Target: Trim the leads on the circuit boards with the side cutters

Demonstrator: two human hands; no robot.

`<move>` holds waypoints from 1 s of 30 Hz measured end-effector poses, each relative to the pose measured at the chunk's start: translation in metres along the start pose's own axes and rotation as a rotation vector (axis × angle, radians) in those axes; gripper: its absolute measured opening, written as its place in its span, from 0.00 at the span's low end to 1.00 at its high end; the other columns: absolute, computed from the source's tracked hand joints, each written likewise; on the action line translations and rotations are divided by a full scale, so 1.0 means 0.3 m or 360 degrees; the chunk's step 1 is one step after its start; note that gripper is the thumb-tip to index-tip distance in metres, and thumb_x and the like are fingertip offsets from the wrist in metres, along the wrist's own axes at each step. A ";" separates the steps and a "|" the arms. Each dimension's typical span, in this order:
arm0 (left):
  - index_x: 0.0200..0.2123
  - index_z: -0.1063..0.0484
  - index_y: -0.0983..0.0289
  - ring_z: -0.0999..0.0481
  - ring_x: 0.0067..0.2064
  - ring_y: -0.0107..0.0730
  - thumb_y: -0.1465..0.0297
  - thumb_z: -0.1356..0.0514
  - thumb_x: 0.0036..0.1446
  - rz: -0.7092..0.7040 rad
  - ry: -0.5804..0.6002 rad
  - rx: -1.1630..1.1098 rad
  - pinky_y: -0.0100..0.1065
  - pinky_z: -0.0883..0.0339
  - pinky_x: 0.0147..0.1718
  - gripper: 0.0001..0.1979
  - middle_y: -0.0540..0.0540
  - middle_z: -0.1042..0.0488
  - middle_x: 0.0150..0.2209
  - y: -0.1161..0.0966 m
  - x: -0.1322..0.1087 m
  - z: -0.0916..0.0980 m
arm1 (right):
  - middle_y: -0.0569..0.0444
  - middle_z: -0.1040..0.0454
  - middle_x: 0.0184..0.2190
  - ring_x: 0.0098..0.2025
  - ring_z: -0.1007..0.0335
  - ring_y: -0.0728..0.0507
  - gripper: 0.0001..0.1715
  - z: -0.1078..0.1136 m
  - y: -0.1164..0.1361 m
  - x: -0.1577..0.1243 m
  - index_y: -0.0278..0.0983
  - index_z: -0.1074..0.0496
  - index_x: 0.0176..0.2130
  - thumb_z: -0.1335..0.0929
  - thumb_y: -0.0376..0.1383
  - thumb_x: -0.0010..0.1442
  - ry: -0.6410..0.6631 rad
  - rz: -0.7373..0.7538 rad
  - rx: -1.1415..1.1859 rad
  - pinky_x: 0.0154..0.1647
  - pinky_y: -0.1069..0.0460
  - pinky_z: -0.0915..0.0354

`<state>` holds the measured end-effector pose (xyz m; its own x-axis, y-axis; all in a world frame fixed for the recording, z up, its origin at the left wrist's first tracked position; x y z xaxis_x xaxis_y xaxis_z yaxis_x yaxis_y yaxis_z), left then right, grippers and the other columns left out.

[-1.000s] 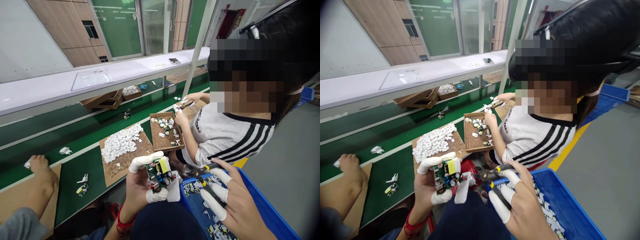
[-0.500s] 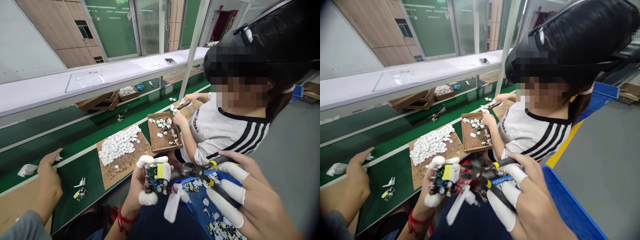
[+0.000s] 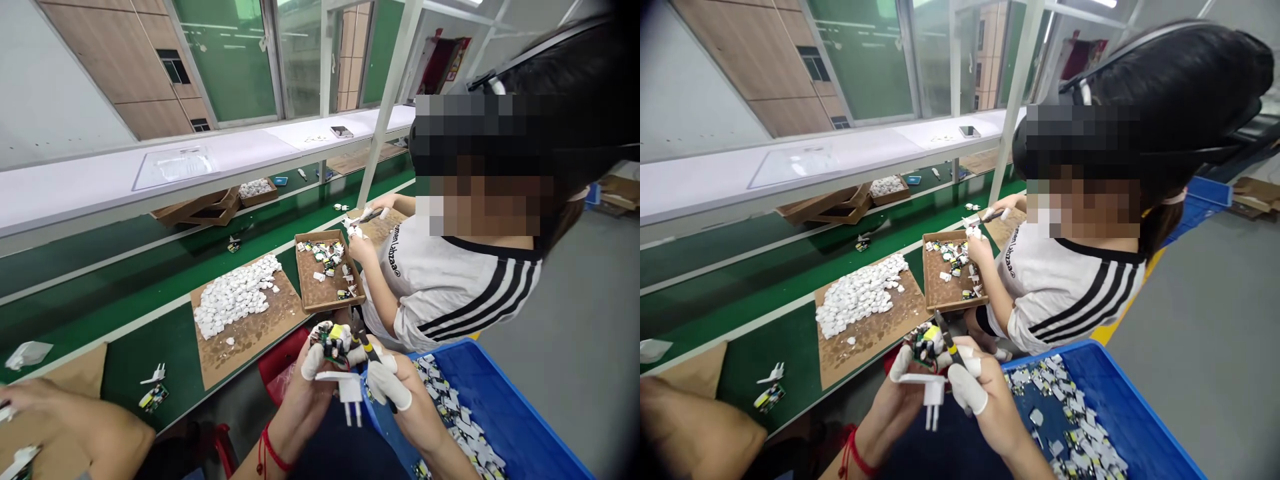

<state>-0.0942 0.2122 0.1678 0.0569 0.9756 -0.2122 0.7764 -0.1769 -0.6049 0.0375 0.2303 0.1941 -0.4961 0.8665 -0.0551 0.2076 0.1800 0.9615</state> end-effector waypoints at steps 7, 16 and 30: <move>0.43 0.25 0.57 0.22 0.41 0.35 0.67 0.25 0.36 -0.0066 -0.0143 0.0399 0.30 0.29 0.42 0.27 0.53 0.21 0.42 -0.032 -0.003 0.026 | 0.57 0.39 0.20 0.21 0.44 0.50 0.29 0.028 -0.020 0.006 0.38 0.43 0.21 0.31 0.56 0.52 -0.0289 -0.0010 0.0202 0.20 0.54 0.44; 0.43 0.22 0.62 0.22 0.39 0.36 0.60 0.30 0.47 0.0272 0.0119 0.0312 0.32 0.28 0.39 0.20 0.58 0.21 0.39 -0.056 -0.001 0.074 | 0.57 0.38 0.17 0.21 0.40 0.50 0.28 0.047 0.037 -0.004 0.37 0.38 0.17 0.35 0.50 0.60 -0.0154 0.0105 -0.0092 0.22 0.54 0.42; 0.43 0.22 0.65 0.23 0.29 0.33 0.54 0.39 0.56 0.0466 0.0322 -0.0122 0.31 0.29 0.31 0.21 0.59 0.20 0.38 -0.125 -0.025 0.000 | 0.41 0.27 0.38 0.57 0.41 0.27 0.08 0.112 0.072 -0.048 0.32 0.26 0.30 0.33 0.33 0.60 -0.0237 0.1128 -0.2249 0.52 0.30 0.38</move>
<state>-0.1237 0.2114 0.1920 0.4007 0.8924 -0.2073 0.7532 -0.4497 -0.4801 0.0774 0.2373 0.2068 -0.5425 0.6342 0.5509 -0.6084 -0.7488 0.2629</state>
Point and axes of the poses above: each hand's wrist, its own x-axis towards the middle knuckle, its own z-axis out of the back of the hand, y = z × x, the point moved 2 cm from there along x, towards the middle knuckle
